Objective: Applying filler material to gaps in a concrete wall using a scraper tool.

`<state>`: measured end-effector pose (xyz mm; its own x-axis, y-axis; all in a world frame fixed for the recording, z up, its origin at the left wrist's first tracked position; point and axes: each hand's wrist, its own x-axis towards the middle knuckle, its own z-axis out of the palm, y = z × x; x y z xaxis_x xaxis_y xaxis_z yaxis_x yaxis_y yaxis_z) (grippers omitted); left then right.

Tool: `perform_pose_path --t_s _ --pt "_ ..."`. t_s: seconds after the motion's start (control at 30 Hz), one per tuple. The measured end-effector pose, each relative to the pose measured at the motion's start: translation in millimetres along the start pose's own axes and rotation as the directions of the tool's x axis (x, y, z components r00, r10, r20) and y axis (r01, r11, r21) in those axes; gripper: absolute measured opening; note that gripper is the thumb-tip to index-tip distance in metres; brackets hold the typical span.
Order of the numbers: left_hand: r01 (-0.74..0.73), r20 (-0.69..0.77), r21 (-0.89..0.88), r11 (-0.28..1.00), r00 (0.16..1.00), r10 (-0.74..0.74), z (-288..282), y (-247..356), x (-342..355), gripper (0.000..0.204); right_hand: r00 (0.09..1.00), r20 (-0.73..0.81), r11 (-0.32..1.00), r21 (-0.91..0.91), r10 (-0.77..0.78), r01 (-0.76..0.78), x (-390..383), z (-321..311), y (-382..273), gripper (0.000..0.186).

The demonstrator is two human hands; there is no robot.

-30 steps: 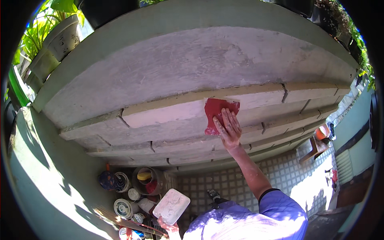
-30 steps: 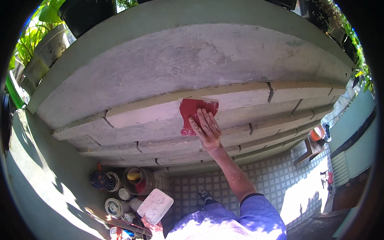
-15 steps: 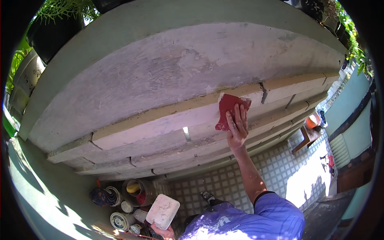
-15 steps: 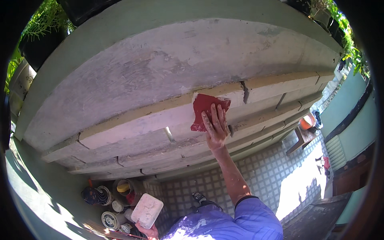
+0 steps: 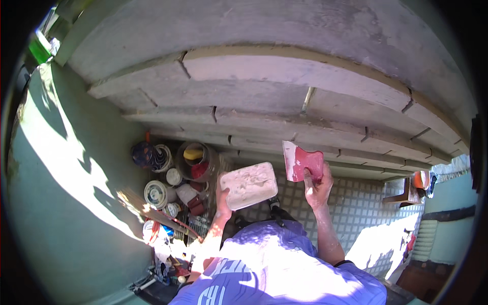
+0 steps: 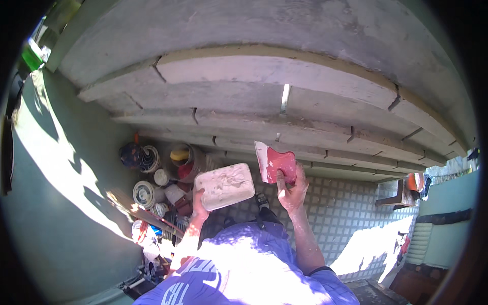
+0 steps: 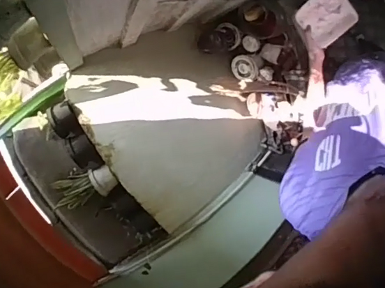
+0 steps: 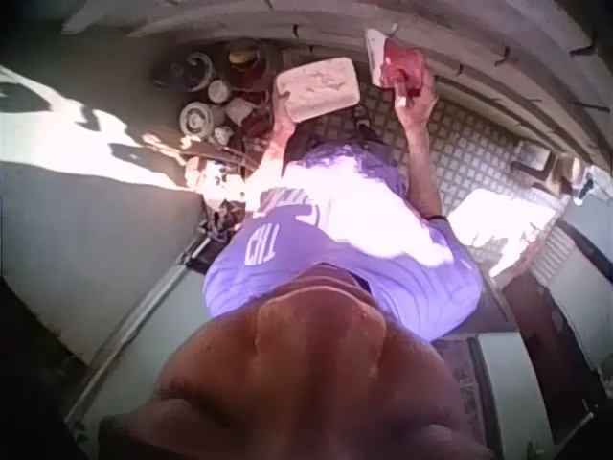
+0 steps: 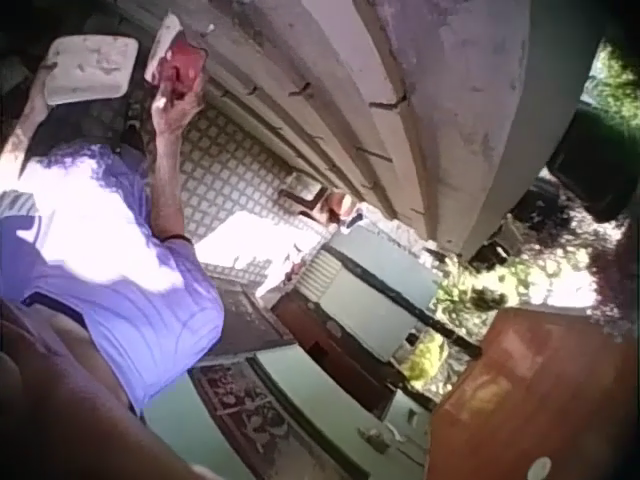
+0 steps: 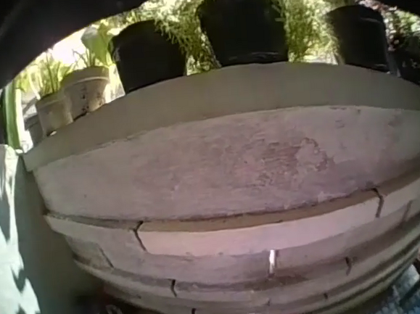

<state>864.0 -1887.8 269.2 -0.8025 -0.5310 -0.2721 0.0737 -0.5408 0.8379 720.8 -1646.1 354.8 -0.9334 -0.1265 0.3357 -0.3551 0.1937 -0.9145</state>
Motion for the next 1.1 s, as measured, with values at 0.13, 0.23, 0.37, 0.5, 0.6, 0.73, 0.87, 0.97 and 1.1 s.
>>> perform_pose_path --t_s 0.13,0.23,0.37,0.5,0.6,0.73,0.87,0.97,1.1 --pt "-0.002 0.135 0.001 1.000 0.991 0.001 1.8 9.6 -7.0 0.072 0.814 0.404 0.814 -0.230 -0.418 0.533 -12.4 19.4 -25.1 0.035" --pt "0.001 0.181 -0.002 1.000 0.984 0.000 -6.8 11.9 -24.0 0.072 0.790 0.505 0.785 -0.305 -0.347 0.540 -21.9 35.6 -58.2 0.034" --pt "0.040 0.150 -0.040 0.998 0.988 -0.033 -23.1 14.1 -49.4 0.071 0.829 0.550 0.976 -0.218 0.104 0.022 -56.1 46.1 -73.8 0.031" --pt "0.082 0.123 0.092 0.992 0.988 -0.093 -37.1 18.0 -70.0 0.071 0.893 0.395 0.834 -0.399 -0.217 0.380 -105.8 52.6 -60.9 0.032" --pt "0.024 0.238 0.052 0.998 0.971 -0.036 -51.7 13.8 -84.5 0.071 0.891 0.414 0.928 -0.372 0.188 -0.023 -119.4 44.4 -75.2 0.034" --pt "-0.065 0.294 0.045 0.997 0.955 0.049 -58.8 -4.0 -89.1 0.071 0.851 0.363 0.905 -0.337 0.380 -0.260 -146.5 43.6 -79.0 0.038" --pt "-0.145 0.348 0.136 0.980 0.933 0.090 -61.1 -13.6 -99.3 0.069 0.773 0.396 0.868 -0.227 0.496 -0.441 -165.4 36.2 -79.2 0.035" --pt "-0.039 0.342 0.145 0.989 0.940 -0.013 -56.5 -7.4 -110.8 0.068 0.720 0.430 0.809 -0.044 0.545 -0.587 -181.4 24.1 -55.0 0.031" --pt "-0.116 0.345 0.089 0.989 0.935 0.079 -45.3 -6.7 -119.1 0.067 0.753 0.405 0.776 0.147 0.519 -0.614 -184.9 7.4 -45.7 0.032"
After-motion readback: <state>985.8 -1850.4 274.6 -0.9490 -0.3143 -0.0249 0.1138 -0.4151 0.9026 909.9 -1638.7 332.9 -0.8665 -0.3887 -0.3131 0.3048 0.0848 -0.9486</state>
